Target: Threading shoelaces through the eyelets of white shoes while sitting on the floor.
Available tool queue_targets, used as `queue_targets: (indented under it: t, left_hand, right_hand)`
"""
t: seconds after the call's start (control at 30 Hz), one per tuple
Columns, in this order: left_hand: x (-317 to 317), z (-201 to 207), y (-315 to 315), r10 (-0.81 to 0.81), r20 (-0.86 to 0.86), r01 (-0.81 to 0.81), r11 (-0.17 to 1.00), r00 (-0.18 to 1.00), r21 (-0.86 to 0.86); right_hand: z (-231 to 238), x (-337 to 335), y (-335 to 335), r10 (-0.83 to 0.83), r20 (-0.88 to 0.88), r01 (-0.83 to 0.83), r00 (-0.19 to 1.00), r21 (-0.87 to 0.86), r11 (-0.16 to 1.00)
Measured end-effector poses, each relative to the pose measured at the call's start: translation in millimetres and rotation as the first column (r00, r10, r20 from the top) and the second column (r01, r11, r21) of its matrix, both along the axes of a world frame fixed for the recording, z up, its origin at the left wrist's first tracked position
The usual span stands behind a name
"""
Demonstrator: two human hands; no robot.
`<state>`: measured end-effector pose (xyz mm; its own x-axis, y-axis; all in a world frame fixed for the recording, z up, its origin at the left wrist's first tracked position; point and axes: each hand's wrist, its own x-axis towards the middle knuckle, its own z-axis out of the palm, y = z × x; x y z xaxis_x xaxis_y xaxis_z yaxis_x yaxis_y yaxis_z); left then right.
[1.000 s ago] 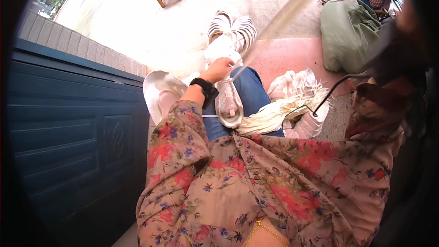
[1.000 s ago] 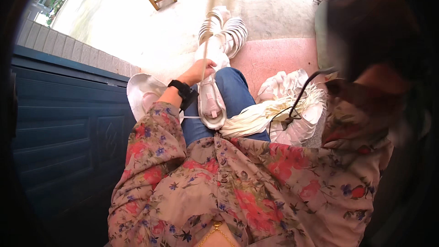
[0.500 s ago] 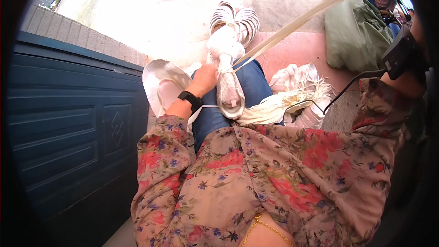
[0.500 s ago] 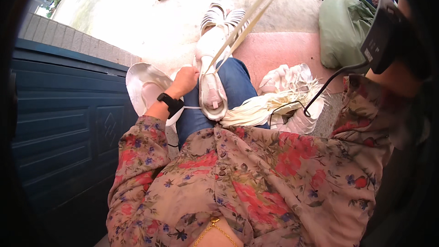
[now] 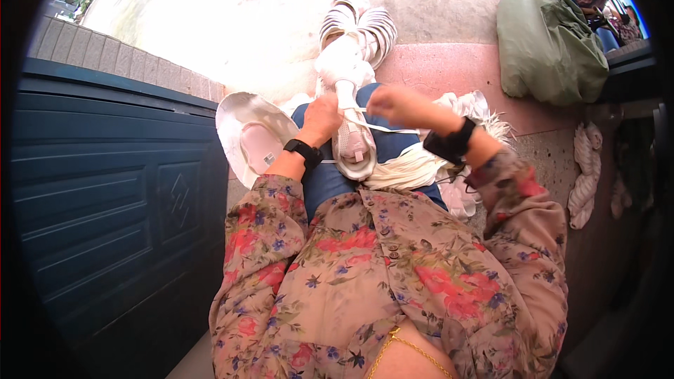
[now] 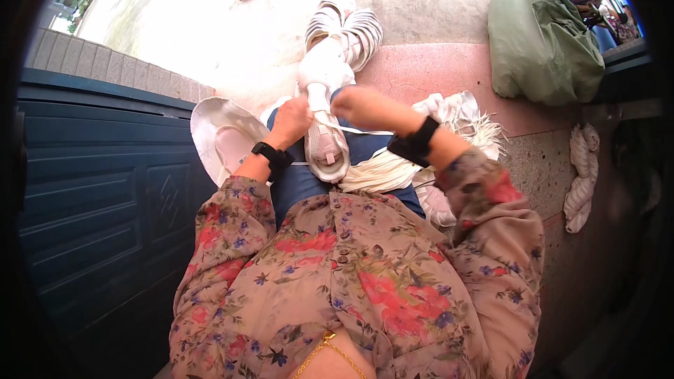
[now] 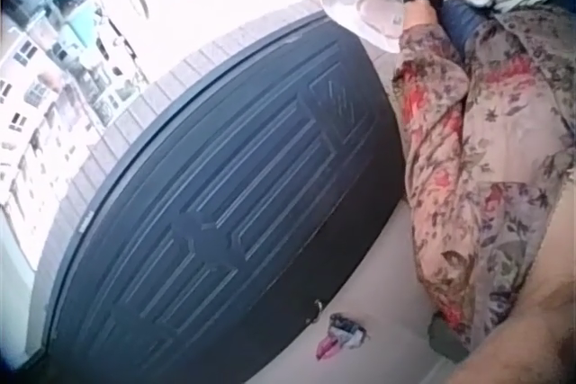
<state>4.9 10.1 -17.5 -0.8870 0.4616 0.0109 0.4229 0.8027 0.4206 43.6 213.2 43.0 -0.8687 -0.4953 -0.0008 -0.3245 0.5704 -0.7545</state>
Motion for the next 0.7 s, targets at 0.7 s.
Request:
queue_targets:
  t: [0.7]
  left_hand:
    - [0.8,50.9,-39.0,0.088,0.165,-0.132,0.953,0.982,0.272]
  right_hand:
    - [127.6,-4.2,-7.4,-0.016,-0.500,-0.077,0.866,-0.166,0.983]
